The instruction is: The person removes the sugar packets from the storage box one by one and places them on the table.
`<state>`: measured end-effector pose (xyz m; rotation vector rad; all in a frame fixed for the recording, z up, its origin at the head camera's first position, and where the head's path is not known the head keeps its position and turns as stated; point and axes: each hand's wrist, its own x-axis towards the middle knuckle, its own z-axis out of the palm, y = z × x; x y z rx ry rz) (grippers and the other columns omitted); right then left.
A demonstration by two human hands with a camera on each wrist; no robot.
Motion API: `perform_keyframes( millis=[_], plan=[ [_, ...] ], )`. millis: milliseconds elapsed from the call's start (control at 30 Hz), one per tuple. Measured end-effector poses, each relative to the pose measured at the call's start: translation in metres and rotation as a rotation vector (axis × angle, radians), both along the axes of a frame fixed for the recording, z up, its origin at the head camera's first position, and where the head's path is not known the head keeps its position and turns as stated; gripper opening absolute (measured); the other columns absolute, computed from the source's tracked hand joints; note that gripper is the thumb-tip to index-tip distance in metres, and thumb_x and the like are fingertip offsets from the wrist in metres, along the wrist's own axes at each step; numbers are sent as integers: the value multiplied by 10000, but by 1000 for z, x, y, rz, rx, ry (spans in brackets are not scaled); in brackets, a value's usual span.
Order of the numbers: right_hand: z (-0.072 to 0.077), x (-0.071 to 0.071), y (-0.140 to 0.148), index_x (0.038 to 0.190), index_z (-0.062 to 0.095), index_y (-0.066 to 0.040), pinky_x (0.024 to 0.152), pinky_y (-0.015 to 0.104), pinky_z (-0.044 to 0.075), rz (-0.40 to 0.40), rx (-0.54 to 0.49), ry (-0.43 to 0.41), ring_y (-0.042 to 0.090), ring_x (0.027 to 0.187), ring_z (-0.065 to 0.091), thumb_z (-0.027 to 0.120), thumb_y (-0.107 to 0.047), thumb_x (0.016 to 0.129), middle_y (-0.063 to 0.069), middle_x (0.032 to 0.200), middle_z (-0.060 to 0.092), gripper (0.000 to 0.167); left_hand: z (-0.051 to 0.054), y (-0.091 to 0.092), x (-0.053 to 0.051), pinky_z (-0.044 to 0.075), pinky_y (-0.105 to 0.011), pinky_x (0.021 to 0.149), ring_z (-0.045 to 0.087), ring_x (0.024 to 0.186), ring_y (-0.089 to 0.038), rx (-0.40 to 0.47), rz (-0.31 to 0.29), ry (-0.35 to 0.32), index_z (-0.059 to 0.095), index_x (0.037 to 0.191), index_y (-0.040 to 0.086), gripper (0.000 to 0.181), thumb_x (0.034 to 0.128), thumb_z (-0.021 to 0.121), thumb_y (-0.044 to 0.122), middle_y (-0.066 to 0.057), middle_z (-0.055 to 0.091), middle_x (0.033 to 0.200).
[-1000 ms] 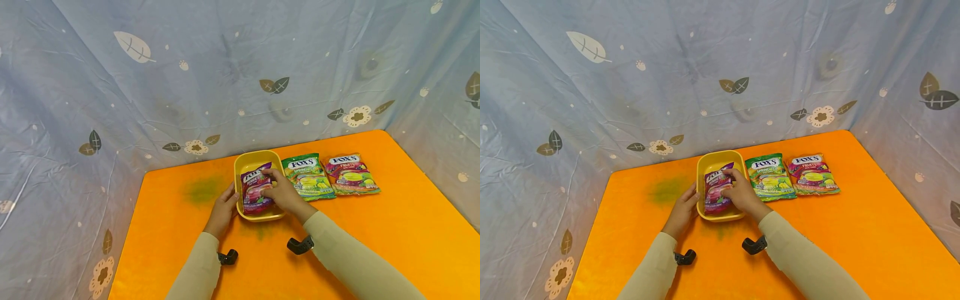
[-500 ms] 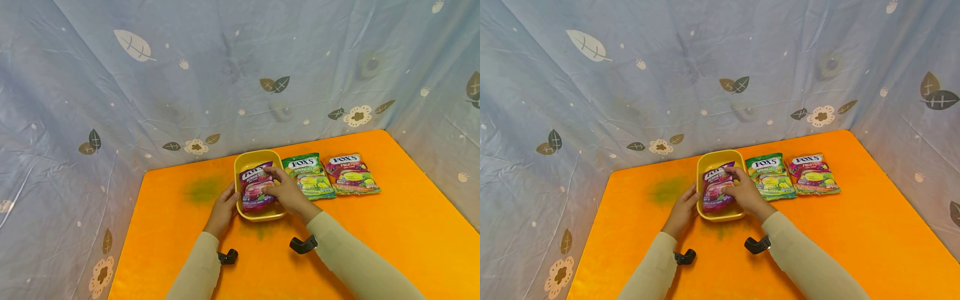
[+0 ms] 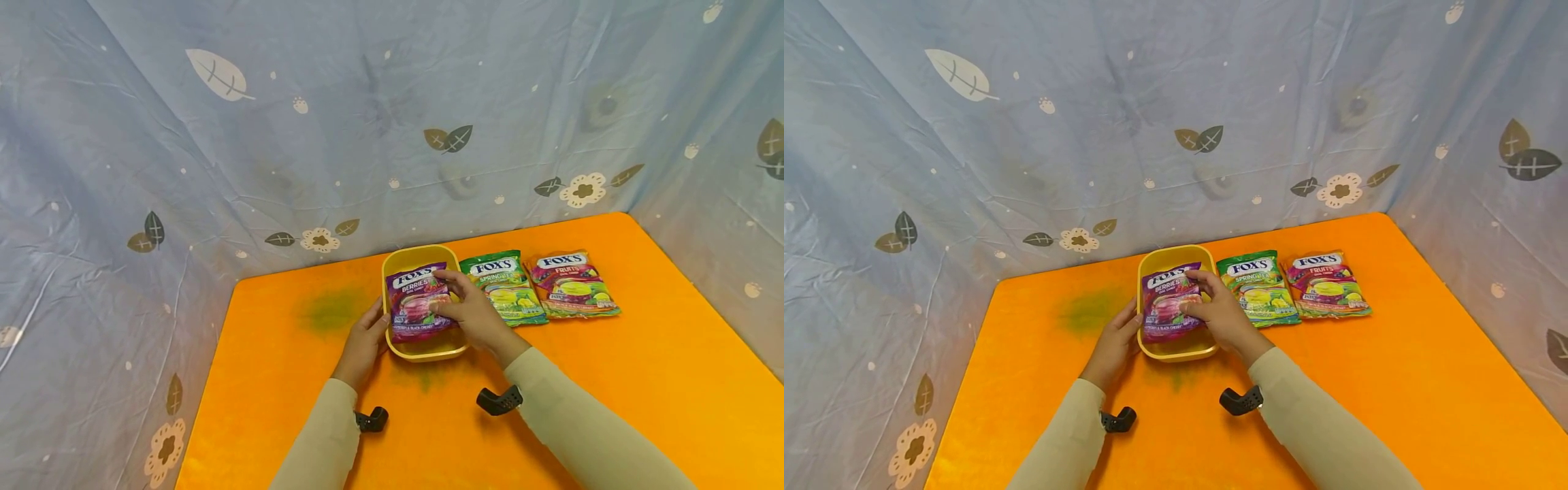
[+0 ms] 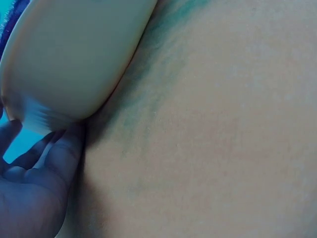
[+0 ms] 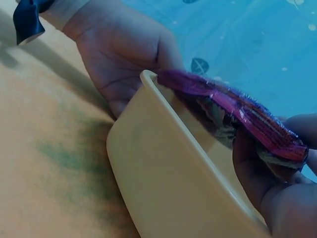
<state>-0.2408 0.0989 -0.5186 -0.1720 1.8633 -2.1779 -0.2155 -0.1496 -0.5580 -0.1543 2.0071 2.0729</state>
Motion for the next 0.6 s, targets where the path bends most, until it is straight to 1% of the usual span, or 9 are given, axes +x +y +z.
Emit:
perform_keyframes(
  millis=[200, 433, 600],
  plan=[
    [-1, -1, 3, 1644, 412, -33, 985, 297, 589, 12, -58, 4, 392, 1455, 433, 686, 50, 1050, 197, 1666, 393, 659, 2, 1, 0, 505, -443, 1113, 590, 1403, -313, -32, -3, 14, 389, 1717, 284, 597, 1154, 567, 374, -57, 403, 1715],
    [-2, 1, 5, 1652, 412, -64, 1033, 316, 566, 4, -79, -8, 362, 1522, 371, 691, 58, 1045, 164, 1695, 367, 679, 1, 1, 0, 494, -450, 1121, 558, 1435, -319, -40, -7, 11, 393, 1714, 301, 594, 1152, 567, 383, -44, 378, 1730],
    [-2, 1, 6, 1653, 419, -91, 1042, 355, 566, 3, -106, -13, 365, 1521, 379, 693, 54, 1045, 145, 1697, 368, 682, 0, 1, -1, 495, -455, 1121, 567, 1427, -321, -34, 2, 6, 398, 1712, 291, 591, 1152, 570, 369, -50, 382, 1728]
  ],
)
